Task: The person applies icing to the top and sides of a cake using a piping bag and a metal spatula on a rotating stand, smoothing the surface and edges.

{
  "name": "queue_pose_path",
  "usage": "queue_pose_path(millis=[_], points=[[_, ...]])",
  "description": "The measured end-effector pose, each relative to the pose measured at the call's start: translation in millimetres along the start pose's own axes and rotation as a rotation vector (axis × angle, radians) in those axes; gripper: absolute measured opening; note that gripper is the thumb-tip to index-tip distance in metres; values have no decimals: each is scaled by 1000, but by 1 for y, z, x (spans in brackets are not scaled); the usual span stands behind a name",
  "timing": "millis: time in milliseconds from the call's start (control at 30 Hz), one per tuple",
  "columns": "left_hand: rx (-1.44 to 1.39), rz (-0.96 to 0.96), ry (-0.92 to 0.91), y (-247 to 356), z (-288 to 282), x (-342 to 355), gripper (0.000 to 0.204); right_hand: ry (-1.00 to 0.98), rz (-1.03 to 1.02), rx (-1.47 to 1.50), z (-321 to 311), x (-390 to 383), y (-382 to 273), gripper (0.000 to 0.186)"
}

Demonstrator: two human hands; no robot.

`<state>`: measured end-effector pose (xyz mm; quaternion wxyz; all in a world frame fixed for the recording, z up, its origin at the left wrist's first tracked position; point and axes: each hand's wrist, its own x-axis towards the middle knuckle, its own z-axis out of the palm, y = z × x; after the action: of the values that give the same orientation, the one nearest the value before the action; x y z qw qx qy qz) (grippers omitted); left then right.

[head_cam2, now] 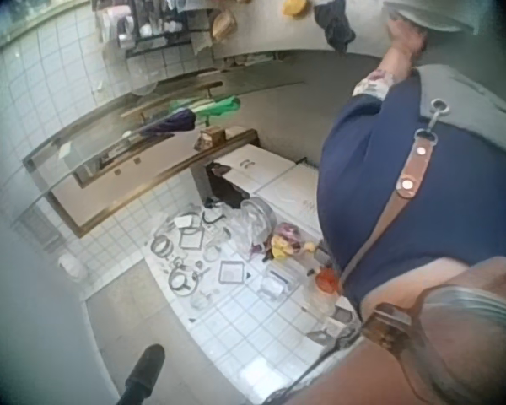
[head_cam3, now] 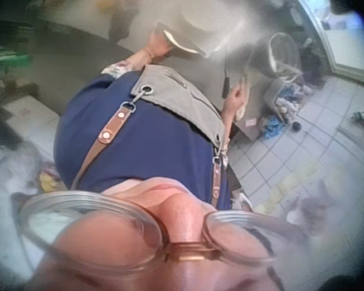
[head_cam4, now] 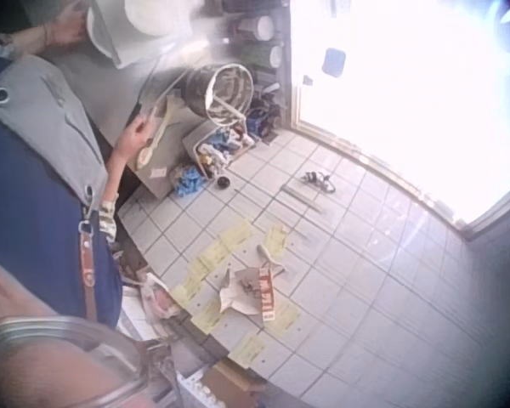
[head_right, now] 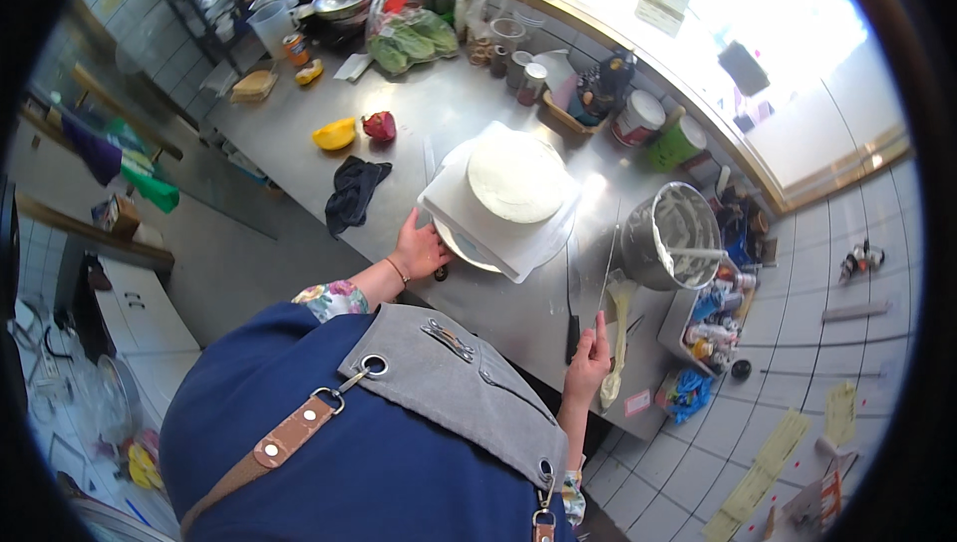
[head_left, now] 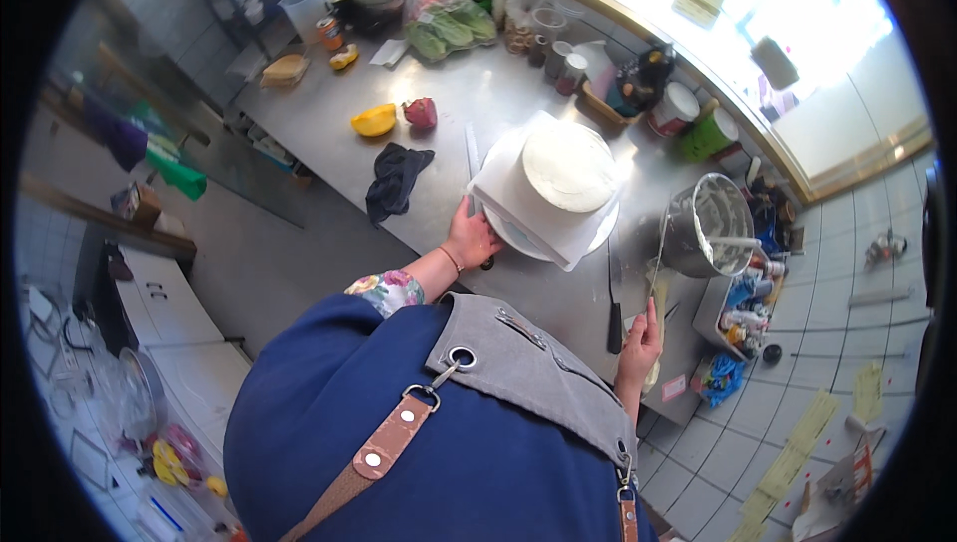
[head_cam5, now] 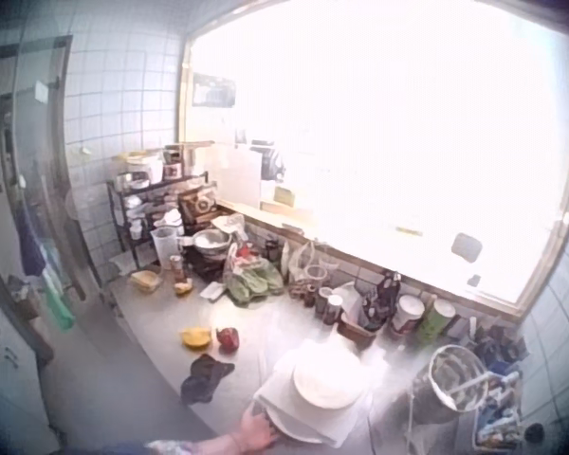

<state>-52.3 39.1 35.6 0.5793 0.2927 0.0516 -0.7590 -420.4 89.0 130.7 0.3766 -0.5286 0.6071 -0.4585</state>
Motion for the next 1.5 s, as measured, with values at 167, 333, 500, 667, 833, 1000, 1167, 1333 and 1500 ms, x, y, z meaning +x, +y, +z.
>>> queue_pose_path(millis=[167, 333, 500, 667, 833, 1000, 1167, 1333, 1500], points=[[104, 106, -50, 20, 3, 12, 68, -58, 240, 344, 16, -1, -19, 31], [37, 97, -60, 19, -6, 18, 64, -116, 11, 188, 24, 22, -62, 26], [-53, -46, -82, -8, -22, 17, 70, -54, -542, -446, 24, 50, -141, 30], [-81, -242, -175, -29, -17, 3, 84, -108, -1216, -1017, 65, 64, -275, 36], [-6, -117, -104, -13, -18, -3, 84, -256, -1483, -1475, 135, 39, -350, 43], [-130, -9, -104, -2, -31, -2, 81, -695, -1624, -1540, 188, 63, -341, 17], [-177, -66, -165, -7, -36, -14, 80, -808, -1789, -1656, 212, 83, -298, 13], [-185, -171, -295, -26, -39, -15, 88, -854, -1819, -1580, 213, 93, -282, 22], [-127, -161, -229, -21, -28, -22, 89, -820, -1848, -1538, 206, 102, -278, 20]])
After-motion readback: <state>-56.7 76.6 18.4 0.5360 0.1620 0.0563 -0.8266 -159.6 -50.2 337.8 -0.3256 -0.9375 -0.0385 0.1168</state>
